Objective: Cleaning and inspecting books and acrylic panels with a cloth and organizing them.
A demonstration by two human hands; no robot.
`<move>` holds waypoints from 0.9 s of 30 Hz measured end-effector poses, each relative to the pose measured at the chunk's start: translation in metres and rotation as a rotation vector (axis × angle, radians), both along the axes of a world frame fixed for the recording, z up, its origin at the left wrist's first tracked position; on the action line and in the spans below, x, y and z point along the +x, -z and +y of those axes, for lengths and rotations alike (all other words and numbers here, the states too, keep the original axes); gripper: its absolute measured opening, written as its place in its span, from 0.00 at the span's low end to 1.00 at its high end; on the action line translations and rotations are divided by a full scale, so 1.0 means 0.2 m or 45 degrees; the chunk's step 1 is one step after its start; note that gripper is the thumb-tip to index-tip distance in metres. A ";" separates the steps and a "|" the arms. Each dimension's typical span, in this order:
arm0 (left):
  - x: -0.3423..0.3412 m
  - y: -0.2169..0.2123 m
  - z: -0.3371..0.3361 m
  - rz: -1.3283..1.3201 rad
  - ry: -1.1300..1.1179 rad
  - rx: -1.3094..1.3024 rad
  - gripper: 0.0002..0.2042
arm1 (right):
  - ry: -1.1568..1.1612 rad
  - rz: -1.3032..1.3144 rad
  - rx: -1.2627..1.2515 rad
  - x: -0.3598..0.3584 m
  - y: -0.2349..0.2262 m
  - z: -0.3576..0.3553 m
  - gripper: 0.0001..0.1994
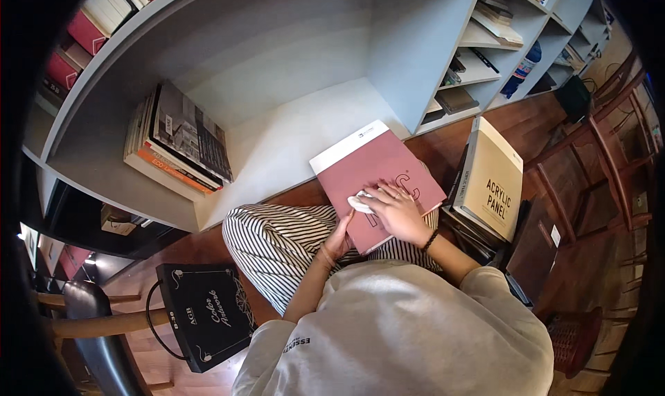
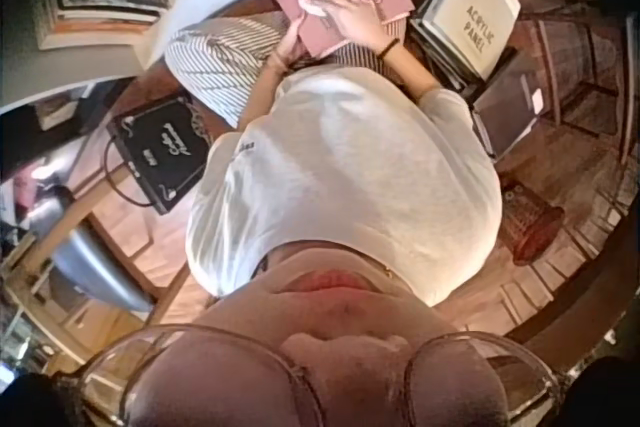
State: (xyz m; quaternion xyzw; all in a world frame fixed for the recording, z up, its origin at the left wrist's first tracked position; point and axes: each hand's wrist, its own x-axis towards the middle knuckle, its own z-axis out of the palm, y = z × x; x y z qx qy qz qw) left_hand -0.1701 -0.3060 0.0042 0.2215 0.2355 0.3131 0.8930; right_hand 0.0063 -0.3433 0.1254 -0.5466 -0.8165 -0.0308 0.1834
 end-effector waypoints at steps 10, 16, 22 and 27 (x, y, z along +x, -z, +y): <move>-0.01 -0.02 0.00 0.030 0.008 -0.012 0.24 | 0.333 -0.097 0.213 0.27 0.00 0.17 0.21; -0.02 0.00 0.00 -0.033 0.021 -0.027 0.24 | 0.211 -0.077 0.136 0.09 0.00 0.00 0.24; -0.01 -0.02 0.00 -0.067 0.018 -0.001 0.23 | 0.152 -0.014 -0.017 0.04 -0.04 -0.03 0.23; 0.00 -0.03 0.00 -0.050 0.006 -0.005 0.23 | -0.212 1.183 -0.727 0.22 -0.10 0.07 0.21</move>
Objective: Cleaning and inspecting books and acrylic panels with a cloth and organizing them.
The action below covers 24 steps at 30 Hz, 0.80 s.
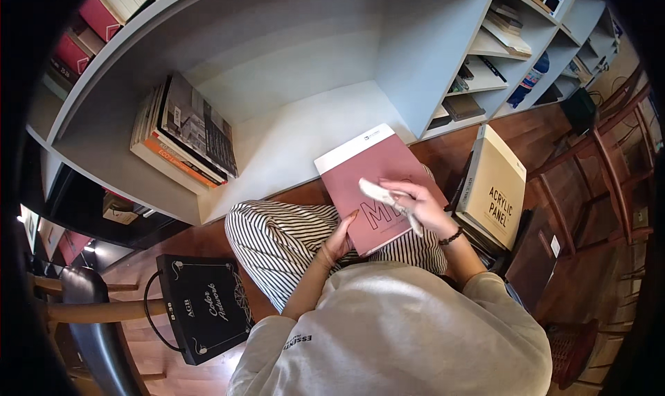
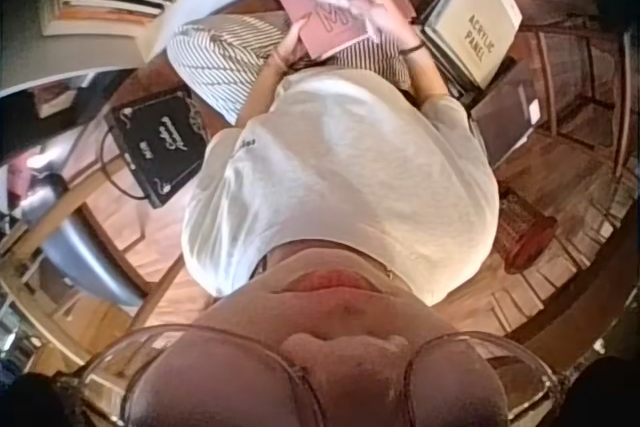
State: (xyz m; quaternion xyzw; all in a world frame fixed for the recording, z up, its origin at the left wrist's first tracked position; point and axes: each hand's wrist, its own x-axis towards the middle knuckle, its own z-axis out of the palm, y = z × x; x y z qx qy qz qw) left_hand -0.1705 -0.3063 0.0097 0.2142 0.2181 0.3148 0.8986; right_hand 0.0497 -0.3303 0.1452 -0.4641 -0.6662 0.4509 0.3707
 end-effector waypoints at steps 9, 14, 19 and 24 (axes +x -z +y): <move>0.00 0.01 0.00 0.125 0.032 0.039 0.26 | -0.070 2.017 -0.745 -0.04 -0.23 -0.03 0.27; -0.12 -0.05 -0.06 1.028 0.041 0.726 0.24 | 0.023 1.766 -0.656 0.05 0.05 0.02 0.27; -0.19 -0.67 -0.14 1.604 0.203 1.292 0.25 | -0.094 1.876 -0.885 0.03 0.08 0.01 0.24; -0.13 -0.68 -0.17 1.107 -0.240 1.236 0.14 | -0.081 1.592 -0.926 -0.16 0.07 0.01 0.21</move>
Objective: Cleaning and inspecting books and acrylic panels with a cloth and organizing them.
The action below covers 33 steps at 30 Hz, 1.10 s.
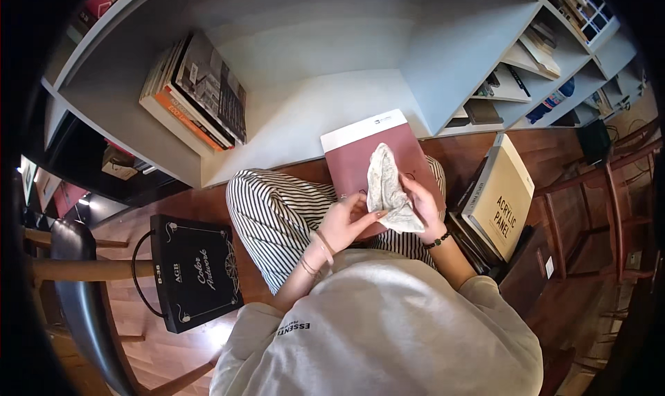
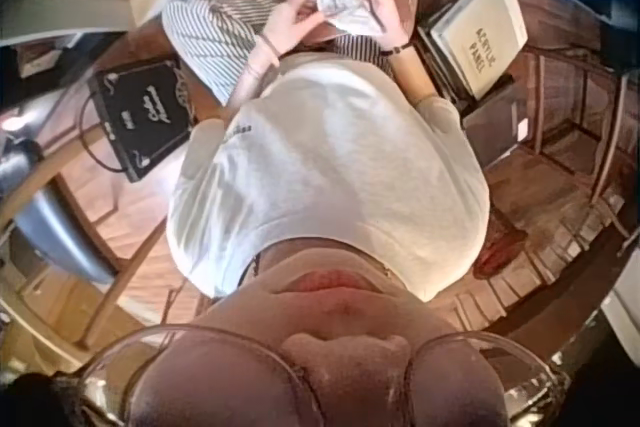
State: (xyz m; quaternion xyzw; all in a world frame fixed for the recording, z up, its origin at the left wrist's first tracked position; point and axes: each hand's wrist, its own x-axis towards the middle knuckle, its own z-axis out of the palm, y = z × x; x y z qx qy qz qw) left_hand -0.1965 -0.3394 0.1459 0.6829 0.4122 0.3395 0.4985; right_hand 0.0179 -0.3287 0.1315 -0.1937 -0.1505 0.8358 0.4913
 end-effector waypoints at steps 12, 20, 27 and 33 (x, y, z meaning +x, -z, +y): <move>-0.07 0.03 0.07 -0.611 -0.323 0.062 0.03 | 0.093 -0.294 0.189 -0.05 -0.08 -0.03 0.24; -0.30 -0.03 0.18 -0.749 -0.589 0.183 0.03 | 0.033 -0.874 0.527 0.06 -0.22 -0.01 0.19; -0.40 -0.20 0.26 -0.071 -0.572 0.812 0.02 | 0.253 -1.852 1.123 0.24 -0.37 0.08 0.11; -0.48 -0.16 0.29 -0.575 -0.408 0.511 0.04 | 0.753 -1.684 0.738 0.31 -0.42 0.18 0.07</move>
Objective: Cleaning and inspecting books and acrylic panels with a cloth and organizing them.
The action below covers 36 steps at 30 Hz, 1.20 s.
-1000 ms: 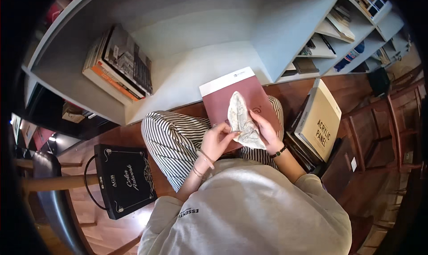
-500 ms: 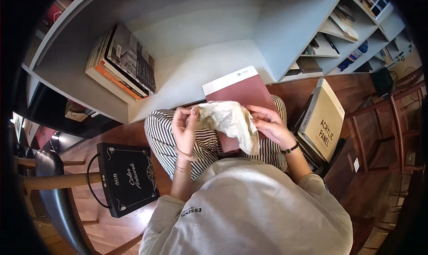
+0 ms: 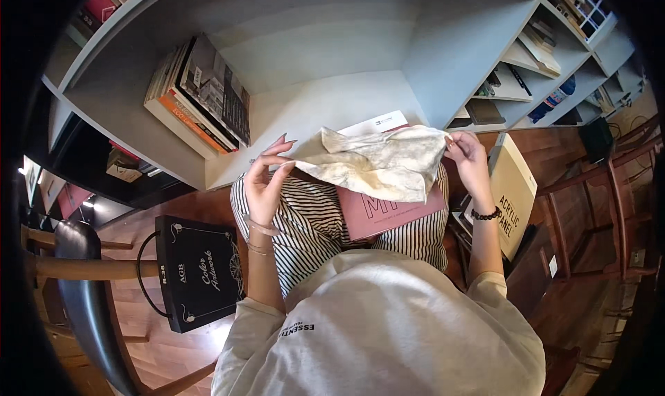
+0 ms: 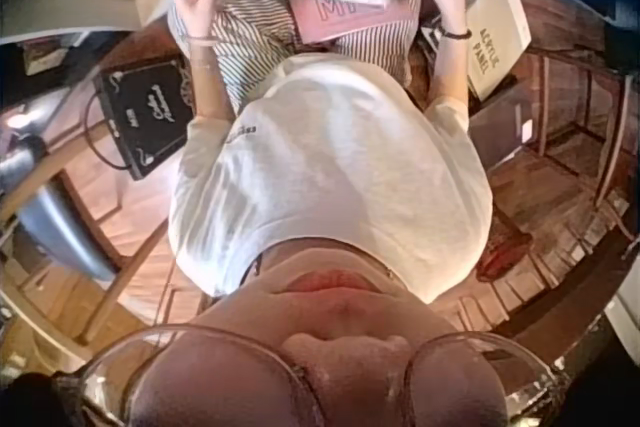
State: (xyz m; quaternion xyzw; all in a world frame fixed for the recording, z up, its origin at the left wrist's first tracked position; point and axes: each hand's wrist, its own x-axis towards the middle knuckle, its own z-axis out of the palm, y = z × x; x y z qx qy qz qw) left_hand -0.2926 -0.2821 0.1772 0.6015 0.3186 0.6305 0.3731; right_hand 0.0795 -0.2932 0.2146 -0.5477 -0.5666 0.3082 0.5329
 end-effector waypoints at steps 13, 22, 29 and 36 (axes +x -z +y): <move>-0.07 0.21 -0.15 0.674 0.051 -0.383 0.15 | 0.170 -0.406 -0.406 0.08 0.41 -0.06 0.17; 0.33 0.42 0.18 0.836 0.140 -0.188 0.22 | 0.477 -1.186 -0.175 -0.16 0.24 -0.21 0.23; 0.52 0.37 0.43 1.094 0.332 -0.380 0.19 | 0.461 -1.184 -0.319 0.01 0.29 -0.17 0.11; 0.45 -0.25 0.38 0.595 0.131 0.286 0.07 | 0.299 -0.033 0.374 0.08 -0.13 -0.07 0.04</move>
